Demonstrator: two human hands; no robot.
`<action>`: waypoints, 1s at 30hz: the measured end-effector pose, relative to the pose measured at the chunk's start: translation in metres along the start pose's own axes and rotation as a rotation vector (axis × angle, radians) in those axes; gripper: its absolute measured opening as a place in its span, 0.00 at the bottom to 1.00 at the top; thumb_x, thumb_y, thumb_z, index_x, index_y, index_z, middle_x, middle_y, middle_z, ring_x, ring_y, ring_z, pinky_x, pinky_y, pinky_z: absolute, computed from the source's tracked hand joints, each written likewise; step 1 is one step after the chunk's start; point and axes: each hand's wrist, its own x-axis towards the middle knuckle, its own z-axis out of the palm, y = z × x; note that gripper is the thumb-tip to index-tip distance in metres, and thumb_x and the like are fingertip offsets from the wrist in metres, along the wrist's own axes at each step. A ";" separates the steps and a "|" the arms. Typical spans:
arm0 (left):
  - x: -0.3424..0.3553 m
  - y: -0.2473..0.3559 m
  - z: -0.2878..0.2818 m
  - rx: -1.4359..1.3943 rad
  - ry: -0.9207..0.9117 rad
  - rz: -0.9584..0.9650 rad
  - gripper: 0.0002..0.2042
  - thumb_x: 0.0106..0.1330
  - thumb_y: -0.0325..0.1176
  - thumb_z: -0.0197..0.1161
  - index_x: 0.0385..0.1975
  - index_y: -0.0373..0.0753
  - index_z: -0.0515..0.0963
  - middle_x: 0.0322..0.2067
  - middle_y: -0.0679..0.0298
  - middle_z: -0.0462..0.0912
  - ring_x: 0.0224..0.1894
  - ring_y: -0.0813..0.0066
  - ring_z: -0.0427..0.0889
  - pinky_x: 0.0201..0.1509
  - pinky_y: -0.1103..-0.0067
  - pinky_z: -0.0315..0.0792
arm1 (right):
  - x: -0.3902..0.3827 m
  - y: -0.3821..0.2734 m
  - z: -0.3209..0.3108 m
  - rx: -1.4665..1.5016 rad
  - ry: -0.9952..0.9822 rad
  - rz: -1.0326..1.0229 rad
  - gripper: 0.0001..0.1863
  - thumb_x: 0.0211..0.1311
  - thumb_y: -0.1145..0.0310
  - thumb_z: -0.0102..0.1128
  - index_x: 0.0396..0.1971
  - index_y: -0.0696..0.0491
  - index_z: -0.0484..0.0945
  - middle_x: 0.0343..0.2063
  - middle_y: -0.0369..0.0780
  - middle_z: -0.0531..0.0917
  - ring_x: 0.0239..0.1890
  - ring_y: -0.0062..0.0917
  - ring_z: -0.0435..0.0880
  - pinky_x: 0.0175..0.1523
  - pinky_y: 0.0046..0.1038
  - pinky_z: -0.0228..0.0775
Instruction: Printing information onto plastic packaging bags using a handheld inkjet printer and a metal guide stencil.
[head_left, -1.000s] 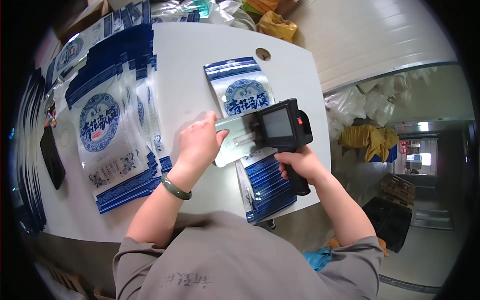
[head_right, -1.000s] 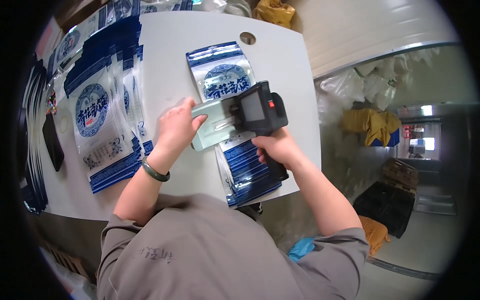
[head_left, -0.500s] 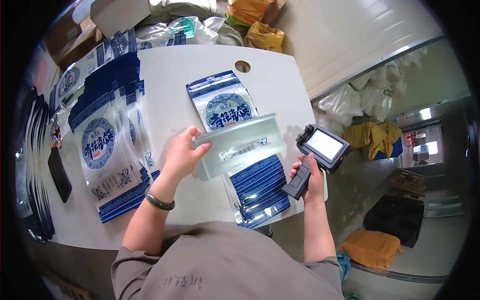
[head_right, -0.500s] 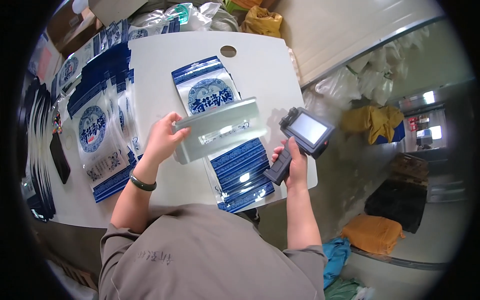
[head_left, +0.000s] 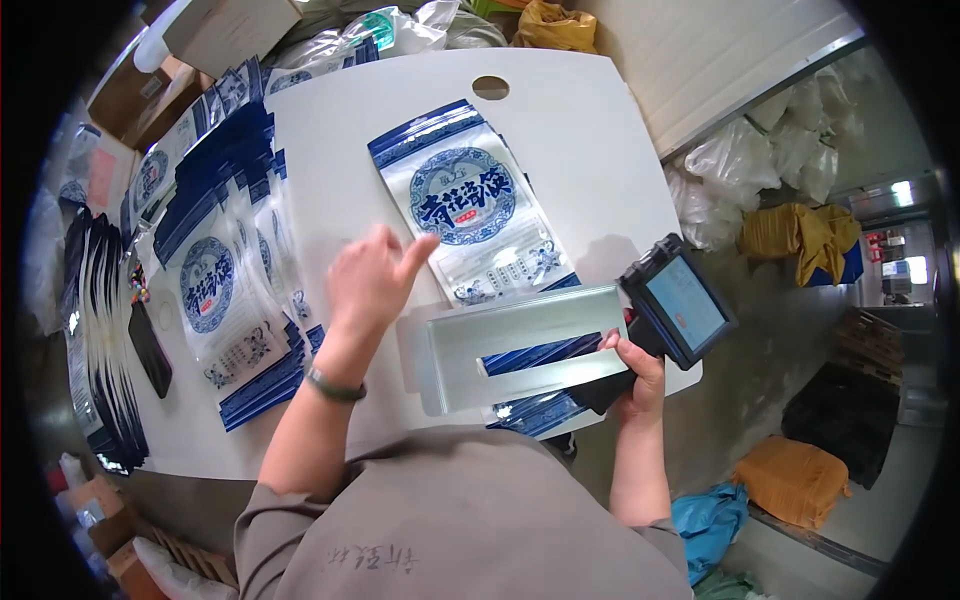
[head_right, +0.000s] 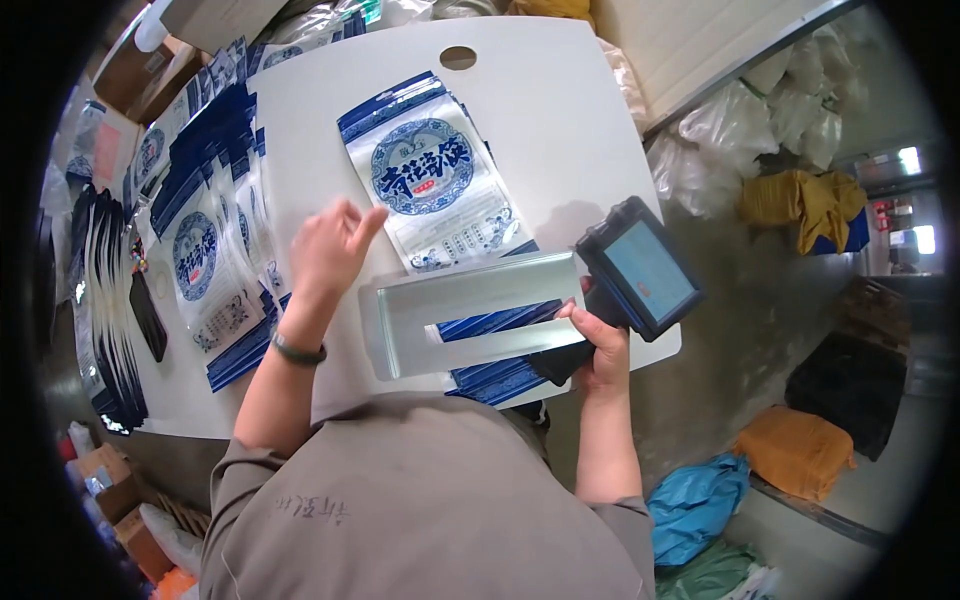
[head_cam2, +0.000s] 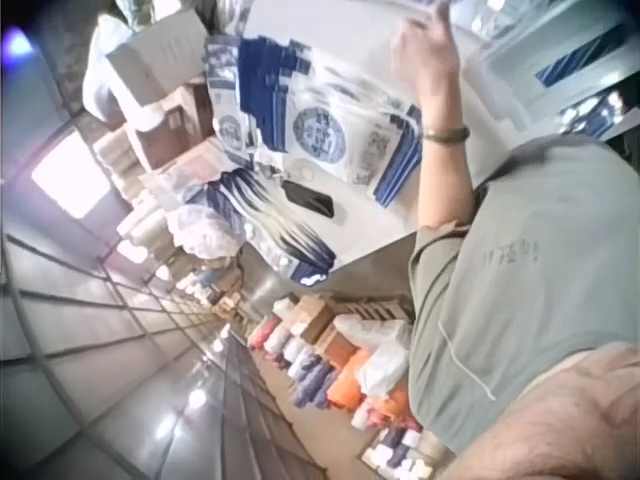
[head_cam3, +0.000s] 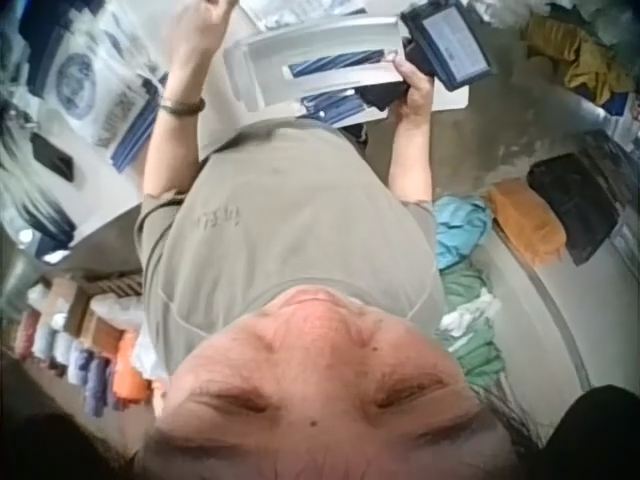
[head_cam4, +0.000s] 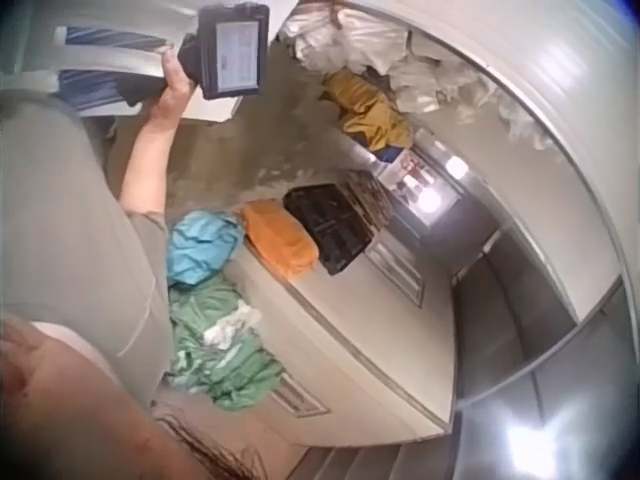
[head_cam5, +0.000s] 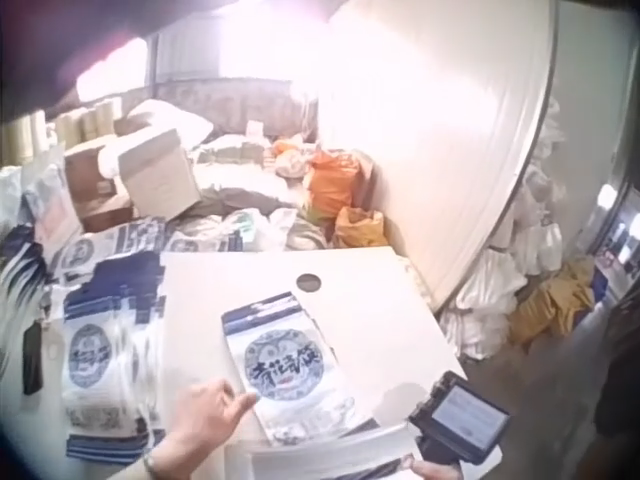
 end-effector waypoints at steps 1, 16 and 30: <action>0.010 0.005 0.006 0.010 0.004 -0.011 0.28 0.55 0.62 0.62 0.30 0.36 0.76 0.29 0.56 0.82 0.31 0.61 0.82 0.34 0.70 0.74 | 0.001 0.003 -0.003 0.006 -0.008 0.012 0.24 0.49 0.76 0.62 0.49 0.59 0.71 0.31 0.41 0.78 0.33 0.25 0.78 0.44 0.26 0.75; 0.035 -0.017 0.026 -0.520 0.352 0.221 0.07 0.60 0.34 0.65 0.31 0.38 0.78 0.24 0.59 0.82 0.26 0.69 0.82 0.30 0.78 0.72 | 0.010 0.012 -0.022 0.097 -0.178 0.030 0.18 0.53 0.70 0.59 0.45 0.58 0.72 0.30 0.39 0.75 0.34 0.26 0.73 0.42 0.25 0.68; -0.024 -0.266 -0.115 -0.451 0.807 -0.023 0.20 0.68 0.27 0.57 0.59 0.36 0.67 0.26 0.69 0.78 0.27 0.87 0.71 0.32 0.88 0.65 | 0.014 0.007 -0.044 0.130 -0.309 0.169 0.08 0.57 0.66 0.57 0.30 0.54 0.70 0.29 0.37 0.71 0.34 0.21 0.70 0.43 0.23 0.65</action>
